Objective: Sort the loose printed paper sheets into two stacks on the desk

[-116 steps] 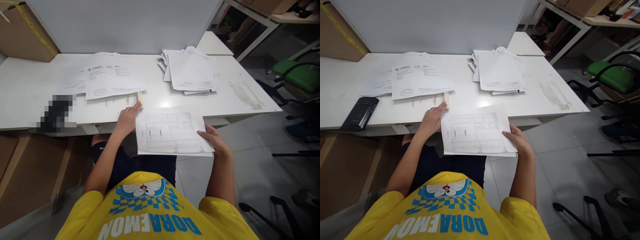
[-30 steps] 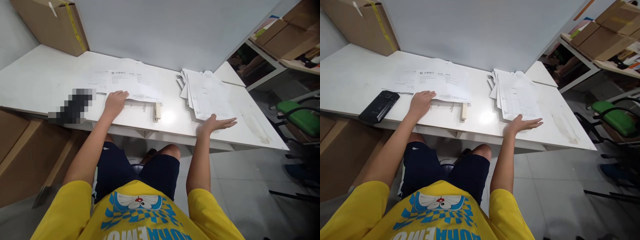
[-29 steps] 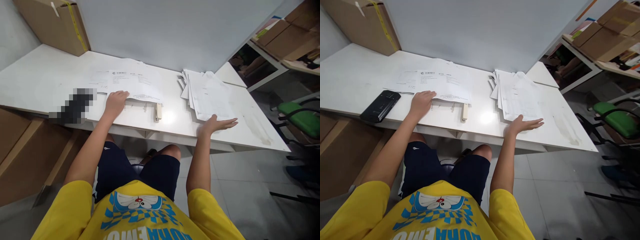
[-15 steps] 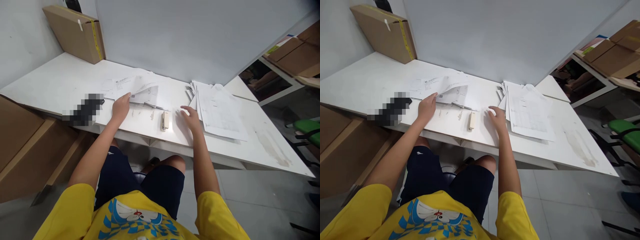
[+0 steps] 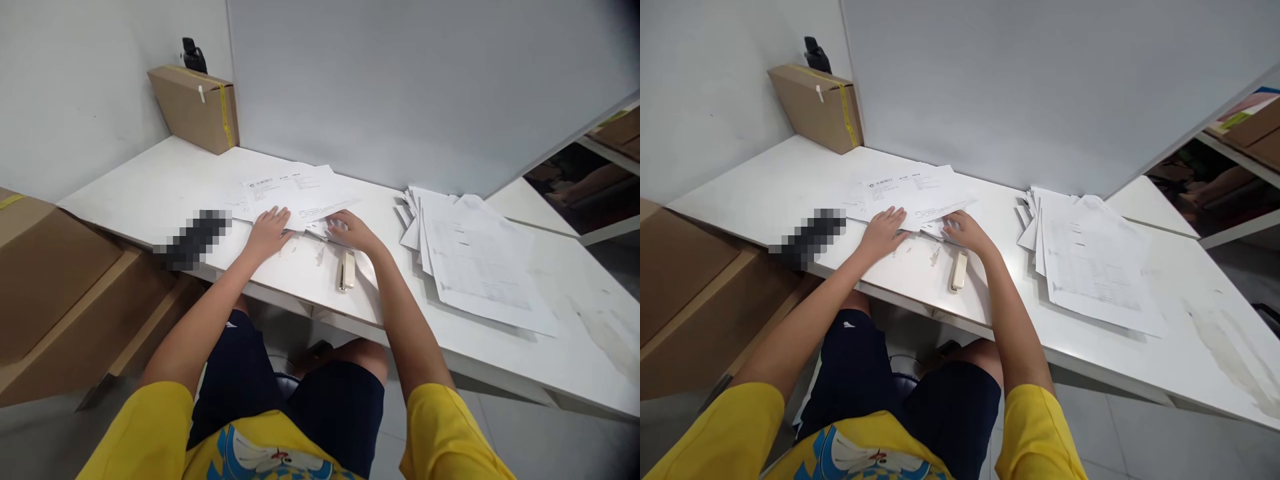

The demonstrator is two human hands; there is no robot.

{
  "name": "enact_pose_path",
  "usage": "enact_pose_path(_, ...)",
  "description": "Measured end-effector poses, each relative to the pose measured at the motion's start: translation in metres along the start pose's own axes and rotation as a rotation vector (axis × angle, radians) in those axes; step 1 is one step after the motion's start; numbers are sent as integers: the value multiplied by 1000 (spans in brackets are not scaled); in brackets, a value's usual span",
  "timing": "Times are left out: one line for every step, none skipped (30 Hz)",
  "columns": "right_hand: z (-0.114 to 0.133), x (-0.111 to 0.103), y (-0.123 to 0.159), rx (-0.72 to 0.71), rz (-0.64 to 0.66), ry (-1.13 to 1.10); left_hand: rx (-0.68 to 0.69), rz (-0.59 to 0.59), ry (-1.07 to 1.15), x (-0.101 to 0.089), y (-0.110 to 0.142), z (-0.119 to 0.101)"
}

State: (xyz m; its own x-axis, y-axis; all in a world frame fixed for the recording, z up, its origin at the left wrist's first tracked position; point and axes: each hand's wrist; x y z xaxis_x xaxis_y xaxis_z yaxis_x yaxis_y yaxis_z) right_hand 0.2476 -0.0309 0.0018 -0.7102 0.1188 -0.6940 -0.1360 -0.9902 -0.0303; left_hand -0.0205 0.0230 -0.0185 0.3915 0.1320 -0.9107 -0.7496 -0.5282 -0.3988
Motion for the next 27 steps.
enact_pose_path(-4, 1, 3, -17, -5, -3, 17, 10, -4, -1, 0, -1)
enact_pose_path(-7, 3, 4, -31, -11, -8, 32, 19, -8, -1, 0, -1)
enact_pose_path(-10, 4, 5, -39, -20, -17, 42, 23, -10, -1, 0, -2)
enact_pose_path(-13, 4, 6, -40, -32, -27, 47, 21, -11, -1, 0, -2)
enact_pose_path(-14, 5, 5, -37, -45, -34, 50, 12, -11, -1, 0, -2)
enact_pose_path(-15, 6, 5, -30, -59, -42, 48, -3, -11, -1, 0, -2)
enact_pose_path(-14, 7, 4, -21, -74, -54, 44, -23, -8, -1, 0, -2)
enact_pose_path(-13, 8, 4, -9, -88, -72, 39, -49, -4, 0, 1, -2)
enact_pose_path(-11, 8, 4, 7, -101, -99, 37, -78, 4, 0, 1, -1)
enact_pose_path(-9, 9, 4, 25, -107, -135, 40, -110, 15, -1, 2, -1)
enact_pose_path(-7, 9, 5, 44, -102, -182, 51, -144, 27, -1, 3, -1)
enact_pose_path(-4, 9, 6, 62, -79, -238, 75, -175, 41, -2, 4, -2)
enact_pose_path(-1, 9, 8, 80, -42, -307, 118, -198, 56, -3, 5, -2)
enact_pose_path(1, 8, 9, 98, 10, -388, 178, -208, 72, -5, 5, -3)
enact_pose_path(4, 8, 10, 118, 69, -478, 248, -207, 89, -6, 6, -3)
enact_pose_path(6, 8, 11, 136, 133, -577, 318, -200, 107, -7, 6, -4)
enact_pose_path(8, 8, 12, 151, 196, -677, 380, -192, 122, -8, 6, -4)
enact_pose_path(10, 8, 13, 163, 253, -766, 425, -185, 132, -8, 5, -4)
enact_pose_path(11, 8, 13, 175, 300, -835, 454, -182, 137, -9, 5, -5)
enact_pose_path(12, 9, 14, 187, 334, -878, 470, -179, 137, -8, 4, -5)
enact_pose_path(14, 9, 14, 204, 345, -900, 479, -173, 135, -8, 4, -5)
enact_pose_path(15, 10, 14, 226, 335, -903, 485, -162, 133, -7, 3, -6)
enact_pose_path(16, 12, 14, 253, 306, -896, 490, -150, 132, -6, 3, -6)
enact_pose_path(17, 13, 14, 272, 268, -890, 496, -139, 130, -5, 2, -7)
enact_pose_path(18, 15, 14, 279, 226, -891, 507, -133, 124, -4, 2, -7)
enact_pose_path(18, 17, 14, 277, 184, -899, 520, -133, 115, -3, 1, -7)
enact_pose_path(18, 18, 14, 269, 151, -912, 536, -138, 101, -2, 0, -7)
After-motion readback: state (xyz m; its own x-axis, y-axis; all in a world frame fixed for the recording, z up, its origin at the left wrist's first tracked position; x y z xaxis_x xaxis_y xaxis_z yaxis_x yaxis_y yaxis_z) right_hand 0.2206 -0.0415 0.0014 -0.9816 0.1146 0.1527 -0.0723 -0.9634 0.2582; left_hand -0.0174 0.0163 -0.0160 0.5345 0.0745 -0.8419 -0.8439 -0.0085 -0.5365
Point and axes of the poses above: each hand's wrist, its own y-axis away from the middle knuckle, its own x-axis out of the palm, z = x × y, and after that the axes turned 12 degrees about x, right-handed
